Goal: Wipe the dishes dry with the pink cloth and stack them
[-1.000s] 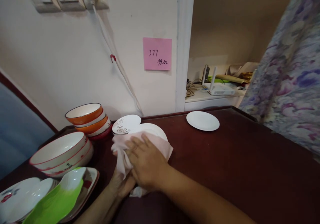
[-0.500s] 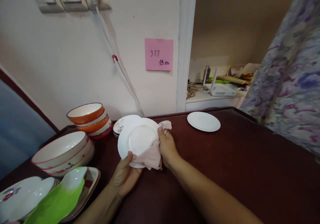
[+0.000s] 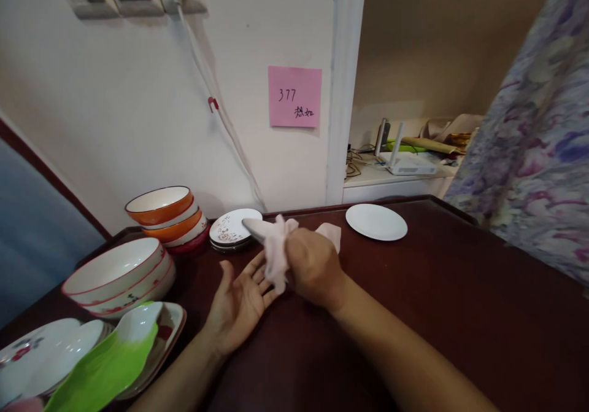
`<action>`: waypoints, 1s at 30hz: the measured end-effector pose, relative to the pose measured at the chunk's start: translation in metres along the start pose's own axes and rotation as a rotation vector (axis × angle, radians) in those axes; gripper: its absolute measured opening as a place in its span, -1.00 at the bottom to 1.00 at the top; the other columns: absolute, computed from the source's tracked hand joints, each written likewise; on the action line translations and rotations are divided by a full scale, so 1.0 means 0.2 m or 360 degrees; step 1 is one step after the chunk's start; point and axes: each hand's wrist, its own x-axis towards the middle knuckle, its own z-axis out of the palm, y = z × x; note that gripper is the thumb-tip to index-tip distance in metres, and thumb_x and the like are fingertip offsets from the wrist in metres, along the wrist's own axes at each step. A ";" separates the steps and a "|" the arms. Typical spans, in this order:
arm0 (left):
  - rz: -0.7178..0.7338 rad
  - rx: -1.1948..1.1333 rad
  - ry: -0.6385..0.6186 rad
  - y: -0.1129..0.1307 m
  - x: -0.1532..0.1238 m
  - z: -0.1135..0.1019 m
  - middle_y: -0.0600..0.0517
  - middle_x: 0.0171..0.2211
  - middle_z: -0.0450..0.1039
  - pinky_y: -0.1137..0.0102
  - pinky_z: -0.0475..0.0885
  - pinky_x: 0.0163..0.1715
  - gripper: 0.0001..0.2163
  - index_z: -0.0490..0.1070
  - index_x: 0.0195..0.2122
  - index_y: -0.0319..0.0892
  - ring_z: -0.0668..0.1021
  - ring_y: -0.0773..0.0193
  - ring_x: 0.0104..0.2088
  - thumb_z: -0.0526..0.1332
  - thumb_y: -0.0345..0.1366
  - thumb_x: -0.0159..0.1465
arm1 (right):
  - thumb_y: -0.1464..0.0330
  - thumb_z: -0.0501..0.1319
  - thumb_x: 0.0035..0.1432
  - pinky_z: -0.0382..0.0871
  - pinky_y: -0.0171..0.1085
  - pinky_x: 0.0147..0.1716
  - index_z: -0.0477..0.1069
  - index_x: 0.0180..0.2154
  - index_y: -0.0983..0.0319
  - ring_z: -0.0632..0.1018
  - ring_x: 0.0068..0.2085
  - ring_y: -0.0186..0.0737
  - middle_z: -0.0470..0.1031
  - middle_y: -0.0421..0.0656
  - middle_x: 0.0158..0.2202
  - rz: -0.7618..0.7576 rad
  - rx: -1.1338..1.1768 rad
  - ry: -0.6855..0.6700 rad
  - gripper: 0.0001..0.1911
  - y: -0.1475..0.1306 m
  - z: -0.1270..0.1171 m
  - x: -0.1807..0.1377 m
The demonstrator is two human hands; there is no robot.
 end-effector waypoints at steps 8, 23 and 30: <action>-0.0155 -0.0261 0.0016 0.03 -0.01 -0.02 -0.22 -0.03 0.50 0.12 0.32 0.06 -0.51 0.36 0.07 -0.31 0.48 -0.05 0.06 0.04 -0.01 0.32 | 0.44 0.03 0.24 0.16 -0.19 -0.47 0.44 -0.27 0.25 0.36 -0.43 -0.20 0.38 -0.17 -0.46 -0.0605 0.0024 -0.0525 -0.79 -0.14 0.14 -0.08; 0.0015 -0.0042 0.0247 -0.03 0.01 -0.01 -0.16 0.03 0.49 0.15 0.28 0.14 -0.52 0.27 0.20 -0.25 0.48 0.03 0.08 0.12 -0.11 0.31 | 0.60 -0.05 0.11 0.21 0.05 0.13 0.14 0.23 0.31 0.23 0.25 -0.04 0.23 0.09 0.23 0.0290 -0.0010 -0.0500 -0.38 0.06 0.22 -0.16; -0.0026 -0.0061 0.0265 -0.03 0.01 -0.01 -0.18 0.01 0.50 0.14 0.25 0.17 -0.48 0.26 0.20 -0.29 0.45 0.01 0.11 0.10 -0.07 0.31 | 0.40 0.20 0.08 0.30 0.08 -0.01 0.51 -0.26 0.20 0.44 0.00 0.05 0.48 -0.03 -0.09 0.0700 0.0235 -0.0106 -0.84 0.03 0.12 -0.06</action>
